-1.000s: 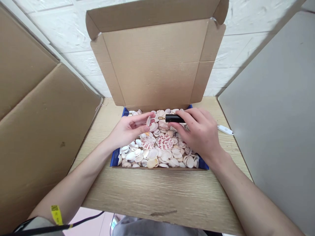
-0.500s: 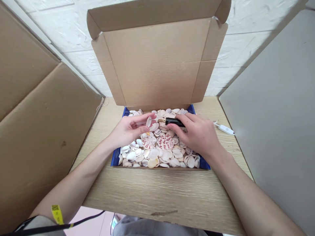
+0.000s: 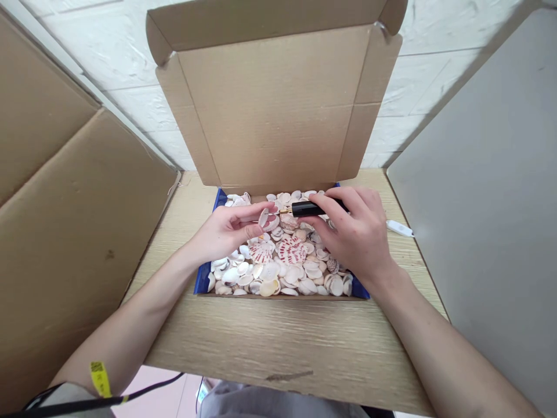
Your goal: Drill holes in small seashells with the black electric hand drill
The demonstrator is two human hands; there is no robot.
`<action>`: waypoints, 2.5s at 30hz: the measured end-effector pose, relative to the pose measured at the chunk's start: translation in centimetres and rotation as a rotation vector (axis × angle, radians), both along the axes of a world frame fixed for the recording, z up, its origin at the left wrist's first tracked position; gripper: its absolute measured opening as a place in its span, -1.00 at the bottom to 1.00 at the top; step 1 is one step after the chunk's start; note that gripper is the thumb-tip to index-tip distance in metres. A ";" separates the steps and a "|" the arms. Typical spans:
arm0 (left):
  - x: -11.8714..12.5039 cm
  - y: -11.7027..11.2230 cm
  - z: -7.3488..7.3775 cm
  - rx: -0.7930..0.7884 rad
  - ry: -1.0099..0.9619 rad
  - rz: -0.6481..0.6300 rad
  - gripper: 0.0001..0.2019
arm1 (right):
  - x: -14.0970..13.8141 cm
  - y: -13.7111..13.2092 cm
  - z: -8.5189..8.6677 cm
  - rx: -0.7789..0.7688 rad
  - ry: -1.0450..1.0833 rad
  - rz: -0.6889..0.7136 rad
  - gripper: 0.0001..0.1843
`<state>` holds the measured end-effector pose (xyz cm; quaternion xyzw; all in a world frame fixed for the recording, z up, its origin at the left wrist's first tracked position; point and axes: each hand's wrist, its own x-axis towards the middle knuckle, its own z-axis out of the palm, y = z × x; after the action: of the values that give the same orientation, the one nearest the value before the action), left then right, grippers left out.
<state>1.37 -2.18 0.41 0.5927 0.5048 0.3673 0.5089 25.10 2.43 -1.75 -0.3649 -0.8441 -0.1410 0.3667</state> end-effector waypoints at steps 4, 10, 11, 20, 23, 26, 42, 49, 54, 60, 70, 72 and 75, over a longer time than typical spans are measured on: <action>-0.2 0.0 0.0 0.045 0.007 0.010 -0.52 | -0.2 -0.1 -0.2 -0.177 -0.040 -0.014 -0.58; 0.1 -0.2 0.3 0.021 0.015 0.021 -0.52 | -0.4 -0.3 -0.2 -0.269 -0.095 -0.010 -0.50; 0.2 -0.2 0.3 0.021 0.024 0.027 -0.51 | -0.4 -0.3 -0.2 -0.248 -0.087 -0.006 -0.51; 0.2 0.1 0.1 0.027 0.060 0.051 -0.47 | -0.2 0.1 -0.5 -0.226 -0.071 0.016 -0.54; 0.2 0.1 0.0 0.016 0.044 0.052 -0.47 | -0.3 0.1 -0.4 -0.186 -0.063 -0.023 -0.59; 0.1 0.0 0.0 0.015 0.044 0.048 -0.48 | -0.3 0.0 -0.3 -0.156 -0.066 -0.025 -0.59; 0.3 0.0 0.2 0.010 0.062 0.063 -0.45 | -0.3 -0.1 -0.5 -0.233 -0.018 -0.026 -0.54; 0.4 0.0 0.1 -0.008 0.052 0.061 -0.47 | -0.3 -0.1 -0.5 -0.223 -0.008 -0.067 -0.59; 0.3 0.0 0.0 -0.019 0.028 0.057 -0.46 | -0.3 -0.2 -0.6 -0.224 -0.023 -0.083 -0.60; 0.3 0.0 0.0 -0.034 0.032 0.046 -0.45 | -0.3 0.0 -0.5 -0.211 -0.035 -0.044 -0.62; 0.1 0.0 -0.1 -0.029 0.035 0.012 -0.47 | -0.3 0.3 -0.5 -0.186 -0.097 -0.010 -0.50; 0.1 -0.1 -0.1 -0.032 0.024 0.013 -0.48 | -0.3 0.2 -0.5 -0.173 -0.104 -0.020 -0.51; 0.0 -0.1 -0.2 -0.017 0.005 -0.003 -0.50 | -0.3 0.1 -0.3 -0.160 -0.110 -0.029 -0.54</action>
<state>1.34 -2.25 0.22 0.5900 0.5085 0.3607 0.5131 24.81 2.56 -2.09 -0.3967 -0.8662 -0.0980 0.2874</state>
